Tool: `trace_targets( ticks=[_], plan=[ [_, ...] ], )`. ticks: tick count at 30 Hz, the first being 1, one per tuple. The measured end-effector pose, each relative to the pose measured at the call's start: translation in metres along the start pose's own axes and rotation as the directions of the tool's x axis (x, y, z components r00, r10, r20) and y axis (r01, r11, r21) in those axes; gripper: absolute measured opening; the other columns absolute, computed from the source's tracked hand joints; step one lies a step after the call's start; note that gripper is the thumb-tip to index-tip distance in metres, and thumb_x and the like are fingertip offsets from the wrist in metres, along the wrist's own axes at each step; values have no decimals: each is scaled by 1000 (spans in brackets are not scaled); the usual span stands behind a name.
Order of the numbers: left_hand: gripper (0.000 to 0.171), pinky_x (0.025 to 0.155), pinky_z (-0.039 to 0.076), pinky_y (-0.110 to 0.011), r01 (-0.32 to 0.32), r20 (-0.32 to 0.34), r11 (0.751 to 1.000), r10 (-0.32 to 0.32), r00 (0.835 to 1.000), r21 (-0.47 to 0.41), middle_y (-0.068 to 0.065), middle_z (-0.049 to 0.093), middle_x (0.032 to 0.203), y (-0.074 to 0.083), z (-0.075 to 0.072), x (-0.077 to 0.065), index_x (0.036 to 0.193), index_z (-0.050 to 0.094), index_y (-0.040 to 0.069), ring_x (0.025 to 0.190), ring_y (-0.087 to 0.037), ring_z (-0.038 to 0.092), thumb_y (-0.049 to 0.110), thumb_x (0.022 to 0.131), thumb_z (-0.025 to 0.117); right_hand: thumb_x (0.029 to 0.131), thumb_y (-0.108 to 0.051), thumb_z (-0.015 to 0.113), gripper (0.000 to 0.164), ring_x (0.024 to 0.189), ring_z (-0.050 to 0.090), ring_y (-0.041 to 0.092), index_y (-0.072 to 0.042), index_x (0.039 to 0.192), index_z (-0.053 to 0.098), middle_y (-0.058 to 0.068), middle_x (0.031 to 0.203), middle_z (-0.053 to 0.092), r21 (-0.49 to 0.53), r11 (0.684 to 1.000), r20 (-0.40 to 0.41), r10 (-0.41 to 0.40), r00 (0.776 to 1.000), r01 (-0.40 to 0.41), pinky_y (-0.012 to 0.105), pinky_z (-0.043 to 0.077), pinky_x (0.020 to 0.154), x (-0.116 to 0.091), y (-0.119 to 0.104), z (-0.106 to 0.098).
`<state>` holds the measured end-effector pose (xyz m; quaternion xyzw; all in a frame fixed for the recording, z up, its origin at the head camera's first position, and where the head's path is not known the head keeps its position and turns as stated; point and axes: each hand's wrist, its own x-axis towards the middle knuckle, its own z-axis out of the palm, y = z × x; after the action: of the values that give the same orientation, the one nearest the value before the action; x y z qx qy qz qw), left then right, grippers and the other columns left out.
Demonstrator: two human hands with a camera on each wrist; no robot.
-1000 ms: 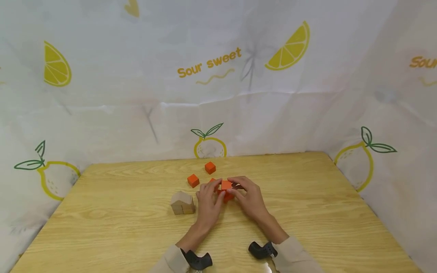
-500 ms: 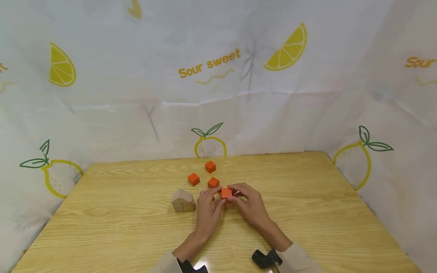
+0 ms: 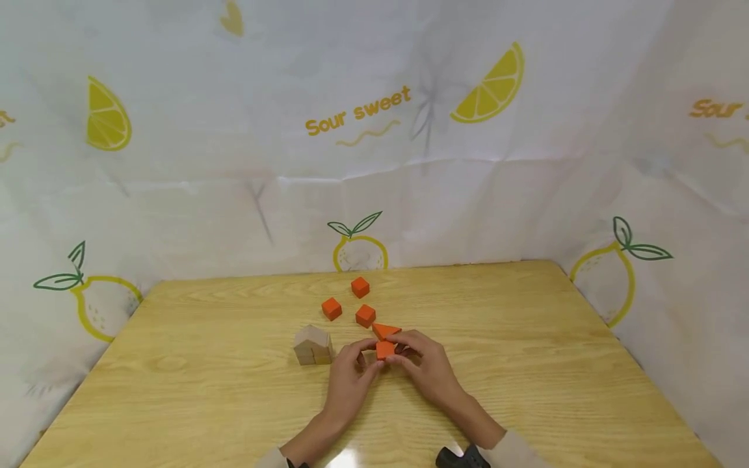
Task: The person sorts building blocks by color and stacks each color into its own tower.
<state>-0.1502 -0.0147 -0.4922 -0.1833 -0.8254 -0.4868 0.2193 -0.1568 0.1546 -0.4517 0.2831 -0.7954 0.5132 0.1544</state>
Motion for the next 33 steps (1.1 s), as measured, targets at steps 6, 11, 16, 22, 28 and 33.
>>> trace_targets(
  ticks=[6, 11, 16, 22, 28, 33],
  plan=[
    [36, 55, 35, -20, 64, 18, 998, -65, 998, 5, 0, 62, 86, 2, -3, -1, 114, 65, 6, 64, -4, 39, 12, 80, 76, 78, 7, 72, 33, 80, 63, 31, 5, 110, 66, 13, 96, 66, 13, 999, 23, 37, 999, -37, 29, 54, 68, -3, 16, 5],
    [35, 58, 33, -22, 144, 52, 989, -146, 988, 38, 2, 48, 73, 4, -2, 0, 114, 66, 9, 65, -5, 36, 12, 80, 76, 77, 2, 74, 34, 81, 65, 26, -1, 110, 68, 7, 98, 67, -3, 999, 21, 46, 999, -46, 28, 54, 67, -7, 36, 9],
    [36, 60, 33, -22, 170, 61, 982, -175, 983, 77, 4, 47, 75, 5, -3, -1, 115, 66, 8, 69, -6, 36, 11, 80, 76, 79, -7, 74, 33, 82, 65, 18, -3, 111, 68, 5, 102, 67, 5, 998, 40, 67, 997, -67, 27, 54, 68, -8, 41, 9],
    [37, 60, 34, -23, 178, 58, 979, -184, 981, 101, 3, 50, 77, 6, -3, -2, 115, 66, 8, 70, -7, 38, 11, 80, 77, 79, -9, 76, 33, 80, 64, 14, -5, 111, 69, 0, 94, 67, -3, 995, 46, 98, 994, -98, 26, 53, 67, -8, 42, 10],
    [39, 62, 35, -23, 225, 95, 970, -233, 968, 89, 4, 52, 81, 7, -2, 0, 116, 65, 9, 74, -7, 40, 12, 79, 78, 79, -8, 75, 32, 76, 64, 11, -3, 110, 69, 2, 93, 68, -13, 996, 58, 94, 994, -94, 26, 53, 66, -9, 41, 8],
    [39, 62, 34, -23, 219, 122, 971, -229, 966, 94, 5, 49, 79, 6, -4, 1, 115, 65, 8, 73, -7, 39, 11, 79, 78, 79, -8, 76, 32, 78, 64, 12, -3, 110, 69, 2, 95, 67, 4, 994, 87, 104, 991, -105, 26, 54, 67, -9, 39, 7]
  ],
)
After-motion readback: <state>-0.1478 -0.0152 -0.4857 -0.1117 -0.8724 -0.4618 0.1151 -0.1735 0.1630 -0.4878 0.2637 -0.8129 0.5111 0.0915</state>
